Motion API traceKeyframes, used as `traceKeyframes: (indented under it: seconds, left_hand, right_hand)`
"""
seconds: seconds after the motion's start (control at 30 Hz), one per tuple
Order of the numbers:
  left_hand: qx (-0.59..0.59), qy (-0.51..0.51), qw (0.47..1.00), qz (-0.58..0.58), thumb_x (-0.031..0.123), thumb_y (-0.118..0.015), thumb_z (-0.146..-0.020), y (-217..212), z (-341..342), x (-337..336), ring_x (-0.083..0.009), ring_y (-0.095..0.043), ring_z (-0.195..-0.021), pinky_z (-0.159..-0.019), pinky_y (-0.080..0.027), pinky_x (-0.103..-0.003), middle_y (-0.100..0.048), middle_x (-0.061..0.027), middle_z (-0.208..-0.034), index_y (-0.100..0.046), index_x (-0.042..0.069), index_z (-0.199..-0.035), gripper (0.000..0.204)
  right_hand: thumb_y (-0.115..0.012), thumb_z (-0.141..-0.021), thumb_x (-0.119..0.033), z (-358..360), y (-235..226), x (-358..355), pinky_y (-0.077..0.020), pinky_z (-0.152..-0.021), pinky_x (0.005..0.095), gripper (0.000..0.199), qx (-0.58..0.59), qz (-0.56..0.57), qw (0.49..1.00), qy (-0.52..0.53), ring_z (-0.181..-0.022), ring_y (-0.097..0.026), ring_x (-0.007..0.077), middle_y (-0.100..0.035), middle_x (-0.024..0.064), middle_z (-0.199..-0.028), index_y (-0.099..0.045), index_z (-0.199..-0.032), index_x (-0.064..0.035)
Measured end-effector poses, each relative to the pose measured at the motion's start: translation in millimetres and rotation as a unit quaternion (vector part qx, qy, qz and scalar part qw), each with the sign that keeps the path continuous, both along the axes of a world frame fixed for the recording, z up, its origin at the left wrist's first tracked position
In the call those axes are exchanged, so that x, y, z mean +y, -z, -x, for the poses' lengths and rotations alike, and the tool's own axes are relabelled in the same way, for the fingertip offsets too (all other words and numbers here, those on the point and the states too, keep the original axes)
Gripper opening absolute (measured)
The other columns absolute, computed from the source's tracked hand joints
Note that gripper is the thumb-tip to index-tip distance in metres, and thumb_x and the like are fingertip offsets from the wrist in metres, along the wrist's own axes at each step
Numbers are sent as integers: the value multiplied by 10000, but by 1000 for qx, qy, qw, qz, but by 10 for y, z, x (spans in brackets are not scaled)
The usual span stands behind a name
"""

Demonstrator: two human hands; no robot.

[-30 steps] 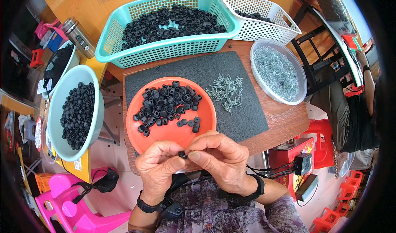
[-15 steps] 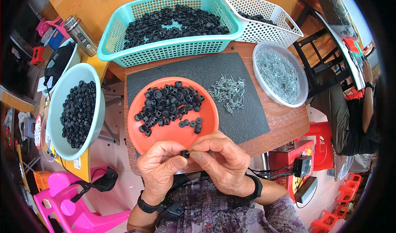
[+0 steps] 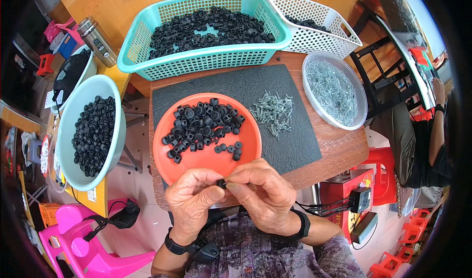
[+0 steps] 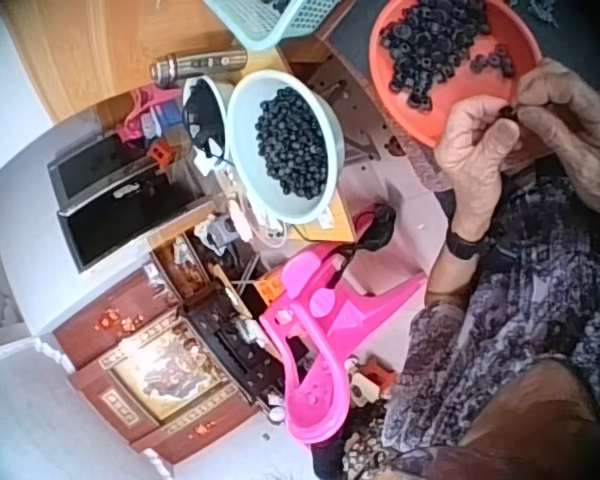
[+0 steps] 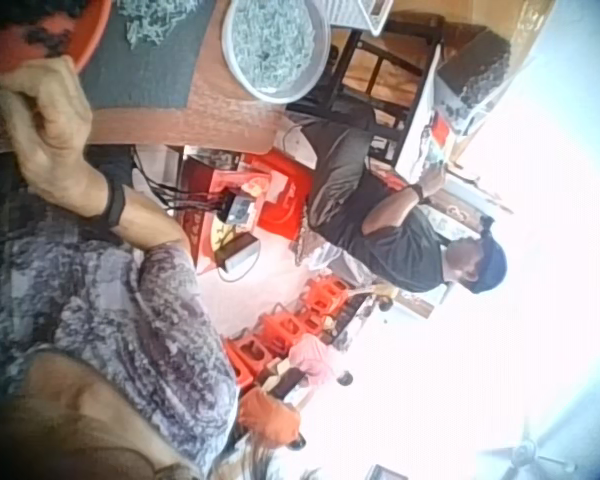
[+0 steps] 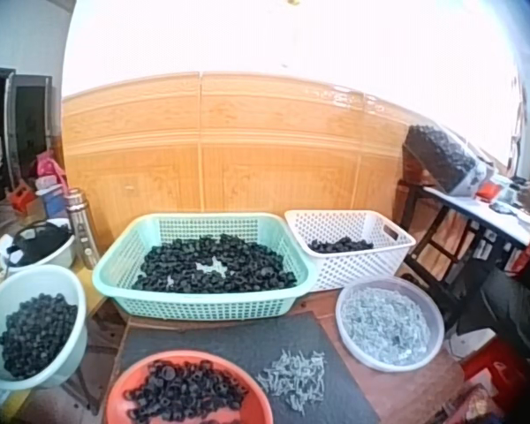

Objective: Assembling small black plastic components by hand.

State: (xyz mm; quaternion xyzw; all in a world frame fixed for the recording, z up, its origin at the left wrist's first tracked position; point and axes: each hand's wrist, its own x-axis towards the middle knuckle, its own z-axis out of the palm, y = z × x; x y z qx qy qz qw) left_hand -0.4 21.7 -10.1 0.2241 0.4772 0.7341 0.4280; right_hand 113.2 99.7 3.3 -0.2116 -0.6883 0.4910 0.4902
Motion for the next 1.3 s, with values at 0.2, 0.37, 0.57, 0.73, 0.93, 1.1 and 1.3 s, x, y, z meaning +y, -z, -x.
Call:
traceKeyframes:
  seconds: [0.2,0.37,0.57,0.73,0.93,1.1,1.3]
  left_hand:
    - [-16,35,999,-17,101,-721,-765,-5,31,1,-121,-606,-681,-620,-518,-230,-633,-89,-819,-579,-49,-929,264]
    - [-11,12,999,-28,93,-723,-762,-8,-1,-19,-130,-613,-663,-587,-527,-237,-635,-101,-808,-581,-48,-927,260]
    - [-19,15,1000,-15,80,-720,-762,-5,4,-25,-146,-622,-649,-574,-537,-251,-638,-112,-799,-585,-45,-927,247]
    - [-61,11,998,-9,83,-713,-766,-53,34,-7,-160,-627,-641,-567,-542,-263,-637,-124,-788,-582,-48,-924,243]
    - [-28,-44,999,-11,111,-705,-768,-39,115,-10,-192,-588,-556,-500,-490,-282,-619,-122,-721,-553,-30,-894,243]
    - [-21,-64,997,-41,62,-691,-777,-18,176,-26,-170,-626,-631,-552,-532,-265,-628,-135,-755,-571,-48,-908,209]
    - [-14,-66,997,-39,76,-703,-771,-28,193,-34,-173,-622,-622,-546,-527,-265,-627,-138,-750,-569,-51,-902,226]
  right_hand:
    - [-675,-715,48,-5,60,13,-457,-626,303,168,-19,-57,998,14,-694,-574,195,-614,86,-795,-621,-861,-16]
    - [-677,-716,31,-3,93,-24,-445,-636,296,146,-20,-50,999,11,-710,-553,188,-611,76,-801,-647,-845,-30]
    - [-688,-714,-5,-12,116,-22,-442,-648,299,149,-12,-20,1000,11,-718,-542,192,-607,78,-811,-656,-858,-23]
    - [-703,-708,-4,-106,-58,133,-460,-670,295,220,-120,-109,987,-17,-774,-570,213,-611,124,-869,-644,-920,-3]
    - [-659,-686,31,-136,-102,615,-452,-651,344,190,-226,-136,964,26,-758,-554,277,-595,100,-837,-638,-871,-8]
    - [-667,-646,24,-69,-53,802,-447,-620,331,211,-297,-263,917,-28,-723,-529,244,-590,87,-829,-644,-850,-25]
    - [-645,-567,1,80,-25,797,-441,-624,352,215,-362,-376,850,-65,-716,-501,252,-550,86,-770,-616,-778,-25]
